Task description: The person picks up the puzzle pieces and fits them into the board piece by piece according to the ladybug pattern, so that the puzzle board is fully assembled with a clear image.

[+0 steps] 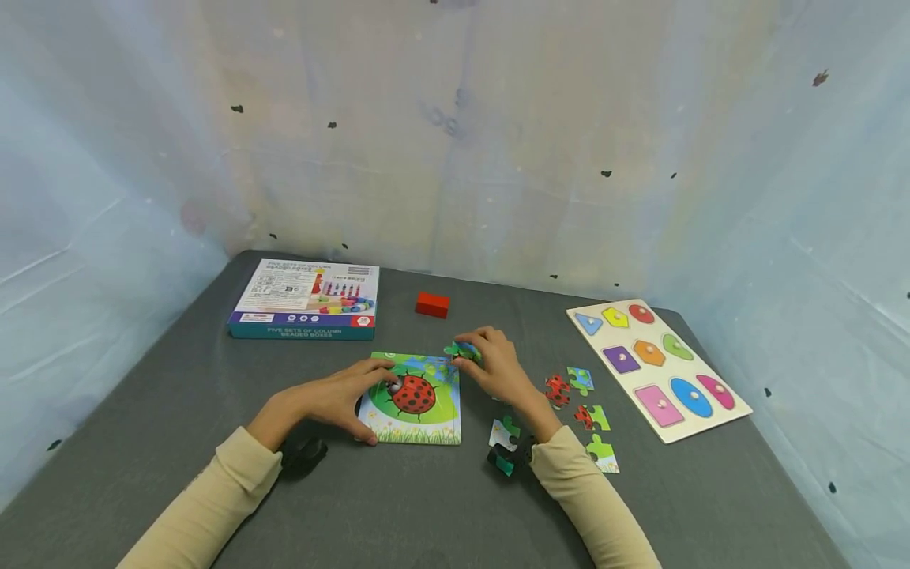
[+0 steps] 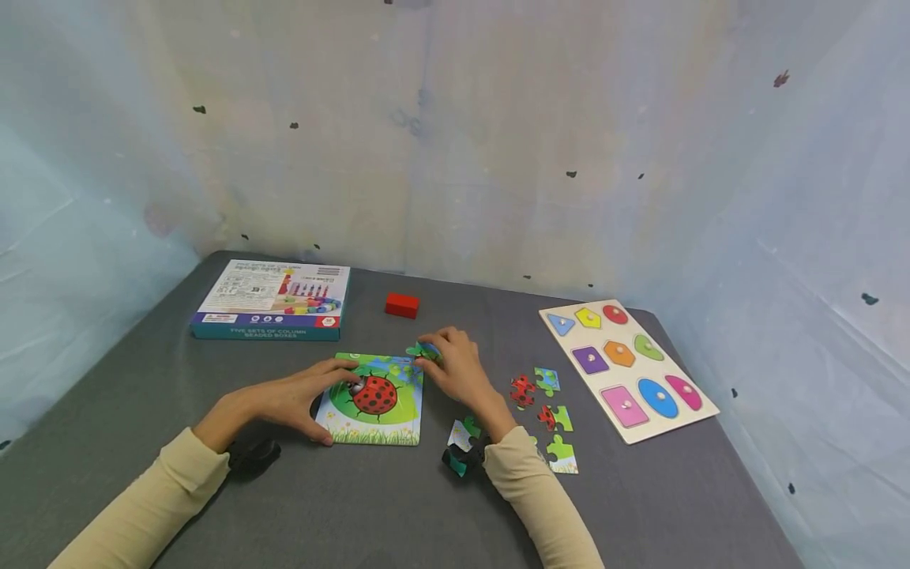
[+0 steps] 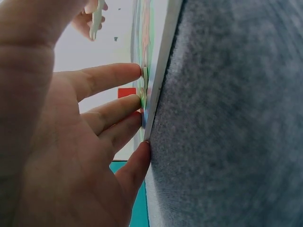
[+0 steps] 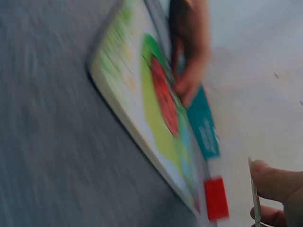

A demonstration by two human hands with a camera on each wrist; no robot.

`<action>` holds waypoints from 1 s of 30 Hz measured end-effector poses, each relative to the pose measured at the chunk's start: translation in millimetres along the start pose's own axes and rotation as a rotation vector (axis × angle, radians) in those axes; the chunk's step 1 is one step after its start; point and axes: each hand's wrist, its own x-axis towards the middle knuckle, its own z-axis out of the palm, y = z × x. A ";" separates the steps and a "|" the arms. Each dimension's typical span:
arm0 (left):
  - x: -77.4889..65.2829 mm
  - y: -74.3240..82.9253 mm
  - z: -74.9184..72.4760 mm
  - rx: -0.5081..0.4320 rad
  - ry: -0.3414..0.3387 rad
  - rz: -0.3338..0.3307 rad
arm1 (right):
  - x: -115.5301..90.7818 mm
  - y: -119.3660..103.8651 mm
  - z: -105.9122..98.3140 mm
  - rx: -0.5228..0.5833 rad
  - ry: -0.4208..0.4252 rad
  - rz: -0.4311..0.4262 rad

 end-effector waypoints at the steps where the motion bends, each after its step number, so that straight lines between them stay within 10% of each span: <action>1: 0.2 -0.1 0.3 0.001 -0.001 -0.003 | 2.1 -4.3 4.1 -0.001 -0.011 0.001; 16: -1.0 0.9 3.0 -0.002 0.006 0.013 | 16.9 -39.2 56.9 -0.093 -0.152 0.052; 30: -1.5 3.3 0.7 -0.007 0.029 0.016 | 18.6 -39.4 65.6 -0.076 -0.093 0.055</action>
